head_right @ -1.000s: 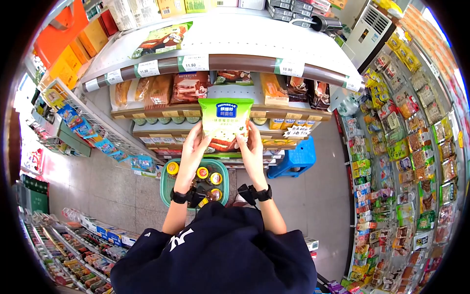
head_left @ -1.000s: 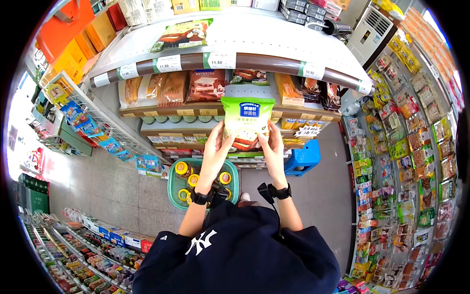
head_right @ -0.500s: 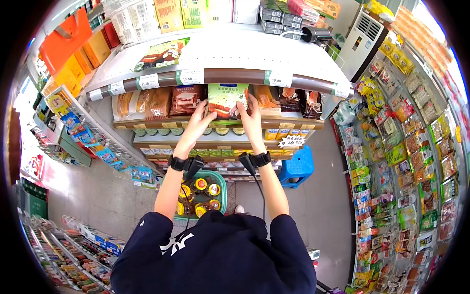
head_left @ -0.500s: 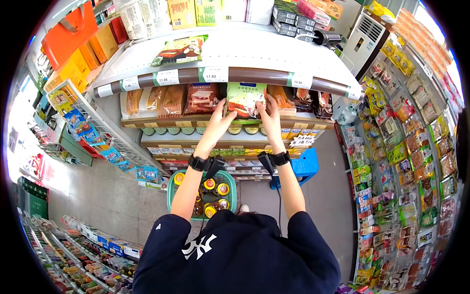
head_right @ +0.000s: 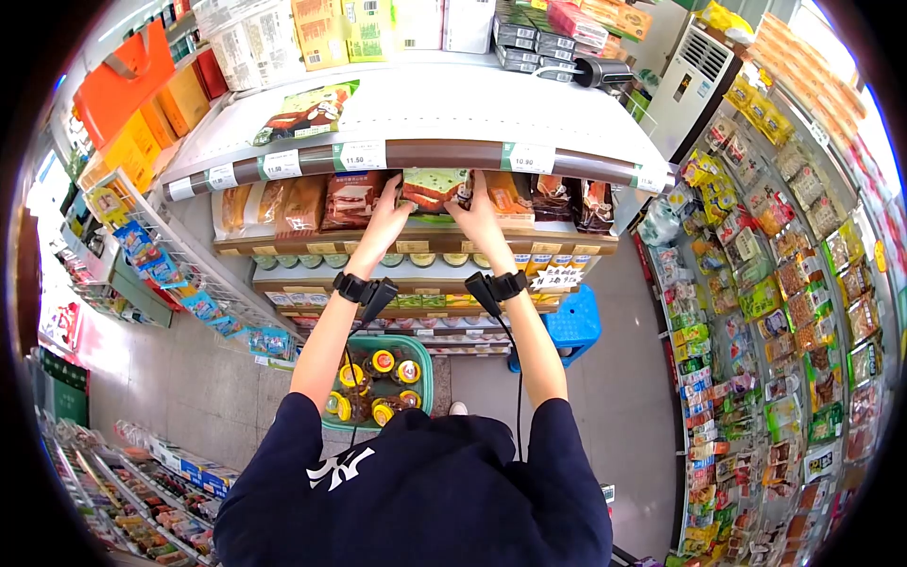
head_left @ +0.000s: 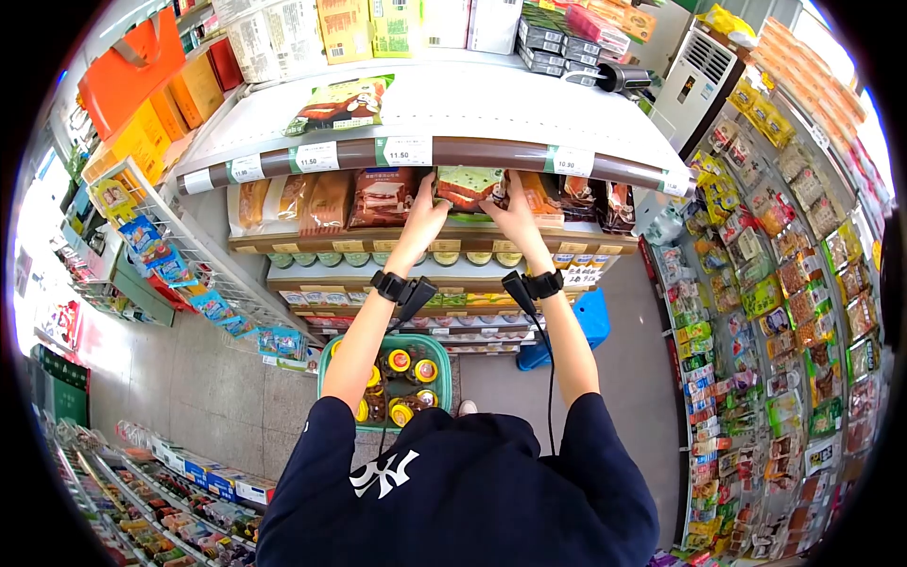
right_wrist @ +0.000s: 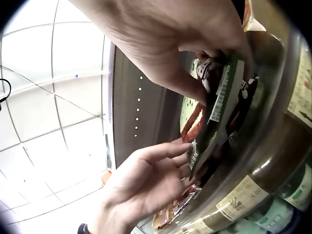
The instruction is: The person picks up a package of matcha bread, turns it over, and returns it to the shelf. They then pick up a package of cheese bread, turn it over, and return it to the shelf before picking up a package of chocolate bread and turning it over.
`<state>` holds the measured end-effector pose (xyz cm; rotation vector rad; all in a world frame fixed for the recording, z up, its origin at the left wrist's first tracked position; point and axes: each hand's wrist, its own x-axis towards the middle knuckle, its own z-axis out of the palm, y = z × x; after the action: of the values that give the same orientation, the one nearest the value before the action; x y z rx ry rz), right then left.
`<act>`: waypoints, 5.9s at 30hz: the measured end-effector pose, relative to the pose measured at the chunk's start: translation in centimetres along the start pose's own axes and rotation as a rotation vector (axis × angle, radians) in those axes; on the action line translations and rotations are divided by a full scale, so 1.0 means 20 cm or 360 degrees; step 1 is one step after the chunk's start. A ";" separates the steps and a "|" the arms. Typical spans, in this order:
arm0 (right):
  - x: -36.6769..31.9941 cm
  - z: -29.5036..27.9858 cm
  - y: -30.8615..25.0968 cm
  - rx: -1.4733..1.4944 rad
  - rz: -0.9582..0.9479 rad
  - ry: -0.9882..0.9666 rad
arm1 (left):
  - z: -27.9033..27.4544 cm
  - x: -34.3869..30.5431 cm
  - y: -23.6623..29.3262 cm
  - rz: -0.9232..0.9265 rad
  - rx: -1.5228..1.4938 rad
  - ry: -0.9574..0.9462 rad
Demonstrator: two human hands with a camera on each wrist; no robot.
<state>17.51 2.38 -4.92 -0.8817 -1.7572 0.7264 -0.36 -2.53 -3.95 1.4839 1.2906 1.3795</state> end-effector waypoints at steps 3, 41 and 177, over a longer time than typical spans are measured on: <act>0.07 0.04 0.10 -0.0029 0.0120 -0.0008 | 0.03 0.08 -0.07 0.0052 0.0076 0.0049; 0.04 0.10 0.10 -0.0295 0.0132 -0.0105 | 0.15 0.06 -0.10 0.0401 0.1077 0.0393; -0.35 0.60 -1.06 0.0890 -0.0057 0.0068 | -0.89 -0.59 0.47 0.0655 -0.0495 0.0236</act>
<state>2.92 -16.07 4.62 -0.4770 -1.4155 1.0948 -15.03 -18.24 4.99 1.5000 0.8266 1.8898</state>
